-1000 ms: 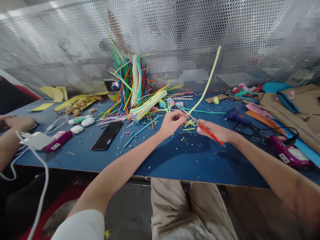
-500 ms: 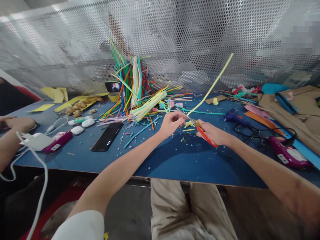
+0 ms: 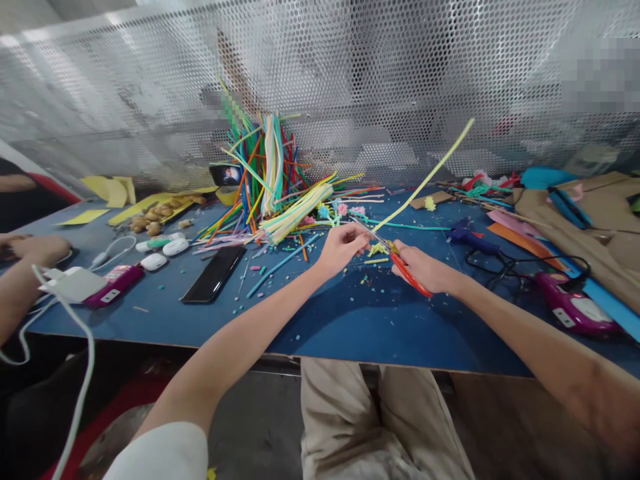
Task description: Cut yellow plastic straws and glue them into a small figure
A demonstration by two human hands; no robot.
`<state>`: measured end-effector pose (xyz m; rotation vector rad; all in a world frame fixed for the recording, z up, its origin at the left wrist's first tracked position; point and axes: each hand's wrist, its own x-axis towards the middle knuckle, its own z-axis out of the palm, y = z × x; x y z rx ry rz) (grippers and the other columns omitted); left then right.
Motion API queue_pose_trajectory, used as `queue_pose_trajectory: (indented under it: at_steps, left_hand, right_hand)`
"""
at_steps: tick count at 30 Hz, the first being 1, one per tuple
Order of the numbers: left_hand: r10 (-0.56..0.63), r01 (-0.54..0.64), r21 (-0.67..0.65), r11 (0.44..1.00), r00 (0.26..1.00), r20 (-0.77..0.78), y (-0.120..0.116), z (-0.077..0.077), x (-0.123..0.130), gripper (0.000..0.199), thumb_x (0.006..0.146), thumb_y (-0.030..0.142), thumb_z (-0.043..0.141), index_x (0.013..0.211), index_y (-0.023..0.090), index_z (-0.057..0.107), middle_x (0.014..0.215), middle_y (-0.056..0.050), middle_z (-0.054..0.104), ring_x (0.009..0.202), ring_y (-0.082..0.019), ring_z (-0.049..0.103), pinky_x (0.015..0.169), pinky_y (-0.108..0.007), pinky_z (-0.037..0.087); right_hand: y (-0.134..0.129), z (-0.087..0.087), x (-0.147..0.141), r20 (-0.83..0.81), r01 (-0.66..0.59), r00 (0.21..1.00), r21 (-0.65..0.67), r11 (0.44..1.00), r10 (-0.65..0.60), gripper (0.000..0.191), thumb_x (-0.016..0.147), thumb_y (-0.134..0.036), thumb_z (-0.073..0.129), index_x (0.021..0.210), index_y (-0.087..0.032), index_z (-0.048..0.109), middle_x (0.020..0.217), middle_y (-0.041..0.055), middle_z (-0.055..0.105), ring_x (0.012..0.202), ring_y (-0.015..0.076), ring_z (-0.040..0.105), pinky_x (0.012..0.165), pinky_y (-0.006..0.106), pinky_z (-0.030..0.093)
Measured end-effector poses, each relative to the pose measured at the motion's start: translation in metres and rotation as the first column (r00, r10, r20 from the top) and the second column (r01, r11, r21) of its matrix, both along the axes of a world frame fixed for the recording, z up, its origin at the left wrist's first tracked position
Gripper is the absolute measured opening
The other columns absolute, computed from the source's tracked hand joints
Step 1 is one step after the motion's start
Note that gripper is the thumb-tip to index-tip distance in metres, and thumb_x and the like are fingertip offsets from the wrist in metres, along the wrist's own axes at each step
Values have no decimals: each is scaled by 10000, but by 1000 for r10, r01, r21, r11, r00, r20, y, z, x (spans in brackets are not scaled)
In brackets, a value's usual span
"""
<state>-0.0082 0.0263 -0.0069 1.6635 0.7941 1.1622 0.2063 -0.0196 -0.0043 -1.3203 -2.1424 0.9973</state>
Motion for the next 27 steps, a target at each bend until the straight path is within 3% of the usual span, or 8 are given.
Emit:
queue_pose_trajectory:
  at_steps: [9,14,19,23,27]
  left_hand:
    - [-17,17,-9,1000,998,57,1,4,0,287,803,417,706,825,132,684,652,-17,658,529,-74,540,510,-194,442]
    - [22,-20,29,999,997,-80,7,-6,0,355,862,466,638,994,143,704,865,-69,739,672,-117,637,608,-226,506]
    - [43,-15,111,994,967,-252,13,-16,2,366,904,489,572,966,154,705,918,-71,754,800,-153,693,740,-256,528]
    - [140,-19,272,962,890,-433,14,-20,3,330,915,473,560,910,191,732,890,-32,753,776,-144,674,738,-254,495]
    - [262,-6,400,917,764,-590,16,-22,3,246,909,418,575,915,247,751,897,2,747,754,-148,645,713,-268,459]
  right_hand:
    - [5,-10,-1,-7,54,999,110,992,-54,190,882,-259,475,793,-251,307,589,-50,524,489,126,452,513,273,354]
    - [16,-14,3,-114,225,973,250,942,-202,262,852,-346,570,784,-242,340,657,-46,490,560,121,437,538,273,338]
    - [29,-22,10,-315,426,888,296,855,-334,249,850,-379,588,780,-230,400,674,-47,445,598,121,425,588,284,367]
    - [41,-35,14,-378,446,864,268,854,-333,232,790,-321,634,813,-234,420,724,-36,526,611,122,473,606,280,415]
    - [48,-39,15,-332,343,909,255,904,-251,229,742,-232,627,846,-236,423,878,1,651,617,120,532,608,270,455]
